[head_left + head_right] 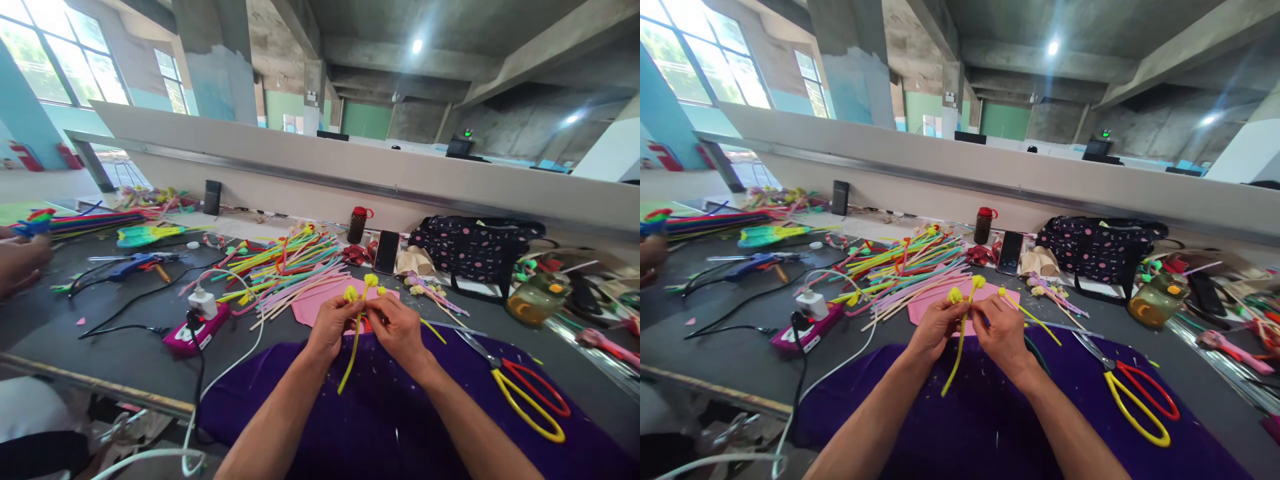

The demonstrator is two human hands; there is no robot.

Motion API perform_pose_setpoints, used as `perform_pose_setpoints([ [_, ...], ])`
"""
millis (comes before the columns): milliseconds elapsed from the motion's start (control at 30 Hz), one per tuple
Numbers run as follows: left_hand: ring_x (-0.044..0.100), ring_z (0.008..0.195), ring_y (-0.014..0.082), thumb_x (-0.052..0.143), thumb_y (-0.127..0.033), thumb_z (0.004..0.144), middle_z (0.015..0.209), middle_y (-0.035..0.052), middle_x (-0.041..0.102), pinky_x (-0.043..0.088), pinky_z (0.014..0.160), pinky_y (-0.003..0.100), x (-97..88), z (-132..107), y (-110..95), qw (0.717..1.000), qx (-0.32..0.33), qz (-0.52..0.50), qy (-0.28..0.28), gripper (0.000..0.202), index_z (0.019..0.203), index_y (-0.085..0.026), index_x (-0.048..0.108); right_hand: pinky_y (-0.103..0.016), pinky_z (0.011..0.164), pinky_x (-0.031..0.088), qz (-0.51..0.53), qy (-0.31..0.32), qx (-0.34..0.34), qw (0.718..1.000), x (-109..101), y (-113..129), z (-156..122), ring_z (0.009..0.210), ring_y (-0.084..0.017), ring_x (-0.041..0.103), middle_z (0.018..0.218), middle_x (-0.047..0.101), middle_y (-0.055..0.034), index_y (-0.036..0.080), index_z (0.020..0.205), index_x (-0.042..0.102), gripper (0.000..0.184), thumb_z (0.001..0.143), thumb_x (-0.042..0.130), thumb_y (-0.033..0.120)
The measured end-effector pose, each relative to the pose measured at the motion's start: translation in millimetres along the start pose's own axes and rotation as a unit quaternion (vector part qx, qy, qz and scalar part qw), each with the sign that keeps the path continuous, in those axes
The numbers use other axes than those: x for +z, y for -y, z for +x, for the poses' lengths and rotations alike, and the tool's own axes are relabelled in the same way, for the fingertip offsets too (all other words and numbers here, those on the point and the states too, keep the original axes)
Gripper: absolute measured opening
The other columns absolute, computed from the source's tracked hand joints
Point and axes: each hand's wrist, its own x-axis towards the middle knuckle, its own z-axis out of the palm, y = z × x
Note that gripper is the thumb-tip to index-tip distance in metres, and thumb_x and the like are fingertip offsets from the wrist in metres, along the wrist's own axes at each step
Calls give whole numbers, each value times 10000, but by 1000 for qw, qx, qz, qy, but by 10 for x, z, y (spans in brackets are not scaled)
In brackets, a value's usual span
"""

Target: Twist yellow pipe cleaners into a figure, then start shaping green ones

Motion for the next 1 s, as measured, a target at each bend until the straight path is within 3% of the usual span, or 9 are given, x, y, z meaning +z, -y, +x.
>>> perform_pose_setpoints([
  [233,563,591,92,740,-255,581,694,17,620,461,598,221,21,22,76,998,-4,-70,2,258,787,-125,653,-278,676,437,117,-10,78,990,29,-20,-33,725,-156,560,775,620,-29,210,845,638,122,805,528,246],
  [467,556,556,85,741,-266,578,675,6,611,477,555,212,73,29,171,998,-3,-69,-1,253,772,-131,652,-242,600,445,209,8,183,960,28,-125,-82,659,-137,562,761,621,-16,190,836,633,140,788,536,278],
  [733,575,615,103,728,-303,593,766,42,639,477,596,215,93,23,166,1000,12,4,-10,285,809,-126,674,-262,621,444,226,-16,192,955,85,-231,-90,673,-152,575,744,650,-27,185,792,670,156,742,586,307],
  [1000,516,508,66,753,-291,550,618,-1,581,447,496,180,69,80,196,1000,-10,-3,-17,268,719,-117,639,-261,620,433,204,-10,181,962,113,-274,-112,645,-147,564,679,641,-12,191,735,675,129,742,570,266],
])
